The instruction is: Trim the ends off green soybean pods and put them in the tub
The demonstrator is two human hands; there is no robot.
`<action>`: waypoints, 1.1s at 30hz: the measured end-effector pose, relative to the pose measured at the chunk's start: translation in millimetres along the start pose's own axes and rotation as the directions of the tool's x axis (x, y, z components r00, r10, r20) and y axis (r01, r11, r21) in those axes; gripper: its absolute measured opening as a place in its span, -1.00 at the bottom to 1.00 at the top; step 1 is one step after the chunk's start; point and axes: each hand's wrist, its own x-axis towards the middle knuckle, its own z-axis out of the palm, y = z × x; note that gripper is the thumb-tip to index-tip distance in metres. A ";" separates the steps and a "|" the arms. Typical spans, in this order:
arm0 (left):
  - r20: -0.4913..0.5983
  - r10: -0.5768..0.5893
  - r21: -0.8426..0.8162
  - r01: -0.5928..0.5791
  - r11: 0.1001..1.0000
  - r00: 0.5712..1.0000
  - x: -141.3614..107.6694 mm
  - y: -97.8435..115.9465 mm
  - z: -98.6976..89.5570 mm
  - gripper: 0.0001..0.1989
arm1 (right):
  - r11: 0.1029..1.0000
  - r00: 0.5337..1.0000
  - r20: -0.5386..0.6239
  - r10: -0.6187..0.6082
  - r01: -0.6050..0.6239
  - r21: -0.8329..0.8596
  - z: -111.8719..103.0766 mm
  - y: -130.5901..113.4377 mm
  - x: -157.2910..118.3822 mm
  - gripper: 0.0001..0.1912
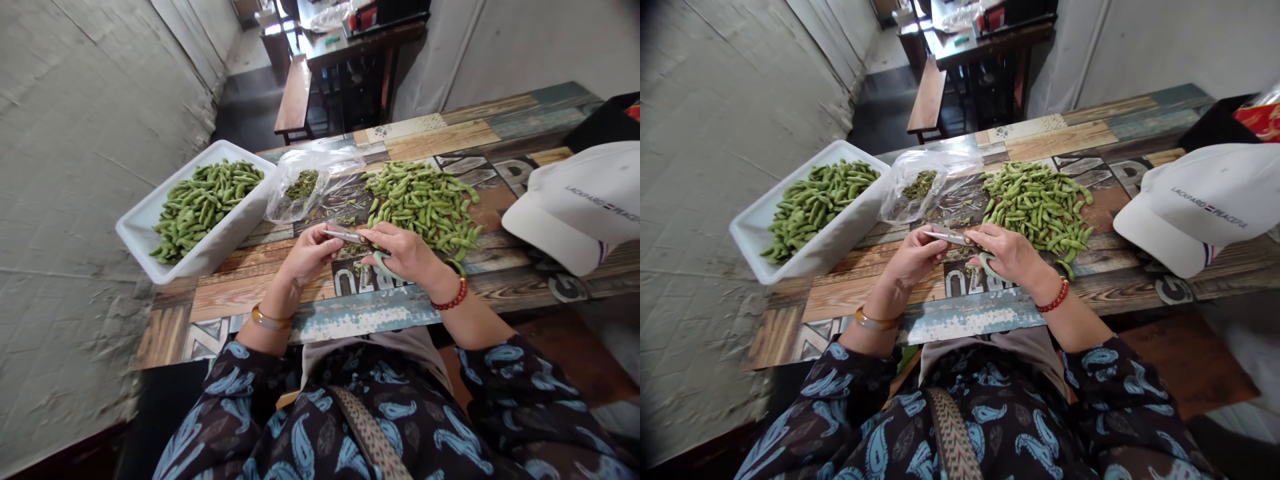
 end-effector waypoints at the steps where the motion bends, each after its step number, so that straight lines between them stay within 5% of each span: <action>1: 0.012 -0.007 -0.004 0.007 1.000 1.000 0.3 0.5 -1.1 -0.68 | 1.000 1.000 0.006 0.000 0.000 -0.008 -1.3 -0.1 0.0 -0.48; 4: 0.049 -0.039 -0.039 0.040 0.998 0.998 1.0 3.3 -2.6 -0.69 | 0.996 0.997 -0.020 0.069 -0.070 -0.058 -7.5 2.3 0.3 -0.50; 8: 0.065 -0.050 -0.056 0.054 0.997 0.997 4.3 3.2 1.3 -0.71 | 0.963 0.946 -0.268 0.181 -0.225 -0.145 -17.7 12.0 0.8 -0.50; 12: 0.060 0.031 0.215 -0.044 0.976 0.998 12.5 -8.4 10.7 -0.87 | 0.941 0.879 -0.431 0.202 -0.296 -0.163 -20.8 18.4 1.3 -0.52; 14: 0.059 0.128 0.447 -0.141 0.884 0.990 16.8 -15.1 15.2 -0.85 | 0.941 0.877 -0.431 0.211 -0.302 -0.154 -19.1 17.5 1.8 -0.52; 18: 0.126 0.322 0.787 -0.292 0.543 0.938 21.9 -20.7 21.3 -0.81 | 0.948 0.904 -0.377 0.203 -0.278 -0.155 -15.0 12.6 3.2 -0.51; 22: 0.127 0.267 0.936 -0.205 0.287 0.955 25.7 -19.2 29.5 -0.88 | 0.951 0.917 -0.349 0.194 -0.262 -0.161 -14.3 10.8 3.6 -0.53; 25: 0.067 0.207 0.974 -0.109 0.199 0.976 30.5 -19.7 37.3 -0.84 | 0.954 0.922 -0.337 0.192 -0.256 -0.158 -14.3 10.6 3.3 -0.54; 29: 0.097 0.198 0.949 -0.151 0.276 0.975 34.5 -21.3 37.2 -0.92 | 0.951 0.926 -0.318 0.205 -0.266 -0.160 -13.6 8.3 3.4 -0.54; 33: 0.006 0.198 0.715 -0.142 0.685 0.980 28.3 -16.5 23.5 -0.86 | 0.952 0.925 -0.315 0.215 -0.270 -0.145 -13.5 6.2 3.6 -0.54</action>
